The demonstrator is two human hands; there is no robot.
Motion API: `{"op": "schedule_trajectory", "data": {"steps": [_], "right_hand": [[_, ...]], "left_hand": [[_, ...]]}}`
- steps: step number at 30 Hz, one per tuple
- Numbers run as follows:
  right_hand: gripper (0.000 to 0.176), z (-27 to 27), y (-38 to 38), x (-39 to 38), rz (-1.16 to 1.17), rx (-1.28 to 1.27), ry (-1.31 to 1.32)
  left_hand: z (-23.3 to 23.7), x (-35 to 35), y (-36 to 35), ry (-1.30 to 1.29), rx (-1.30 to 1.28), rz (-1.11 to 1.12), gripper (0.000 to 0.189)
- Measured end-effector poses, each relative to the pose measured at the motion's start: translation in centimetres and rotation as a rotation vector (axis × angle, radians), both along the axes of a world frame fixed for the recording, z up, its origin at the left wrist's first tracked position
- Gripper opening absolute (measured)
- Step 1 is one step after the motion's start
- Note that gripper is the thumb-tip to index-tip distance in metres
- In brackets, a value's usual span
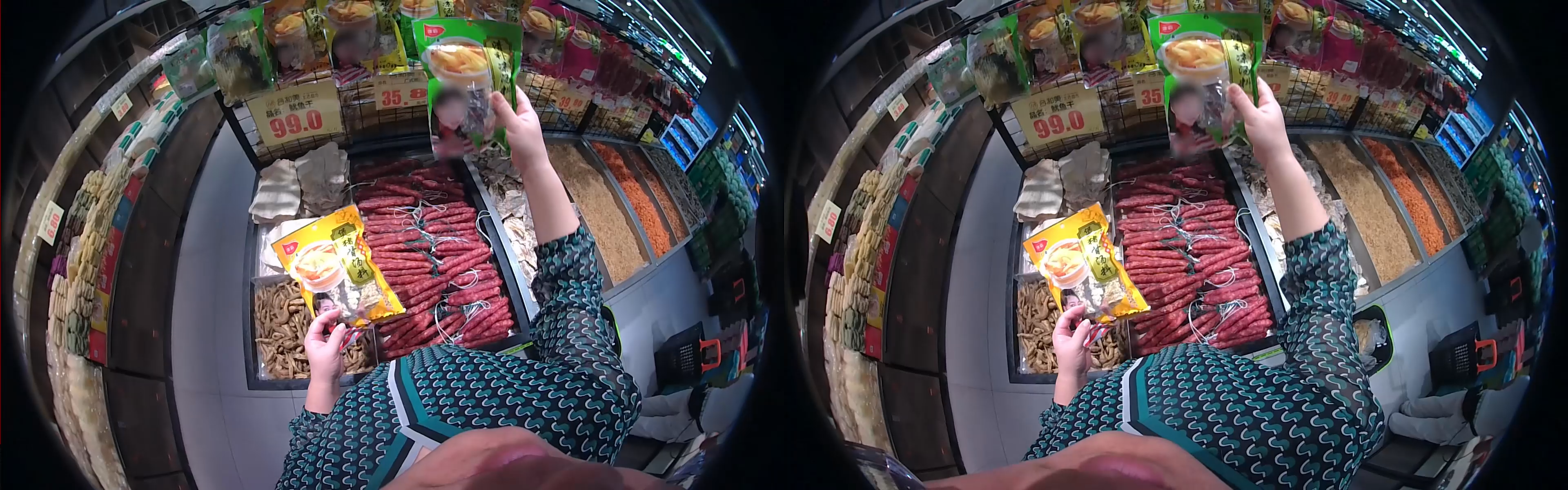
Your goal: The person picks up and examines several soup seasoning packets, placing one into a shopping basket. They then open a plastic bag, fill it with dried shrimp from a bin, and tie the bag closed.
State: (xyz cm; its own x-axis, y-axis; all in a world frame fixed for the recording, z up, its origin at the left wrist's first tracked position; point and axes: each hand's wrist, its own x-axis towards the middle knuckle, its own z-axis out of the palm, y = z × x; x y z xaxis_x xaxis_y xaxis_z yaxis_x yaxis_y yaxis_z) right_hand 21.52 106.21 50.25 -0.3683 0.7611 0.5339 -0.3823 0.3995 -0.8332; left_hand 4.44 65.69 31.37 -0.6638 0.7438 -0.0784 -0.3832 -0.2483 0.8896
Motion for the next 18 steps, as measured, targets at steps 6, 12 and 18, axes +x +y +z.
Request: {"op": "schedule_trajectory", "data": {"steps": [6,12,18], "right_hand": [[0.036,4.6,9.4,-4.3,-0.069,0.024,-0.048],[0.036,6.5,11.6,-7.2,-0.101,0.043,-0.074],[0.035,7.5,12.8,-8.5,-0.2,0.12,-0.075]], "left_hand": [[-1.4,-0.2,-3.0,-0.012,-0.036,0.183,0.03],[-2.3,-0.4,-3.9,0.055,-0.079,0.223,0.032],[-2.1,-0.2,-3.0,0.012,-0.064,0.245,0.032]]}}
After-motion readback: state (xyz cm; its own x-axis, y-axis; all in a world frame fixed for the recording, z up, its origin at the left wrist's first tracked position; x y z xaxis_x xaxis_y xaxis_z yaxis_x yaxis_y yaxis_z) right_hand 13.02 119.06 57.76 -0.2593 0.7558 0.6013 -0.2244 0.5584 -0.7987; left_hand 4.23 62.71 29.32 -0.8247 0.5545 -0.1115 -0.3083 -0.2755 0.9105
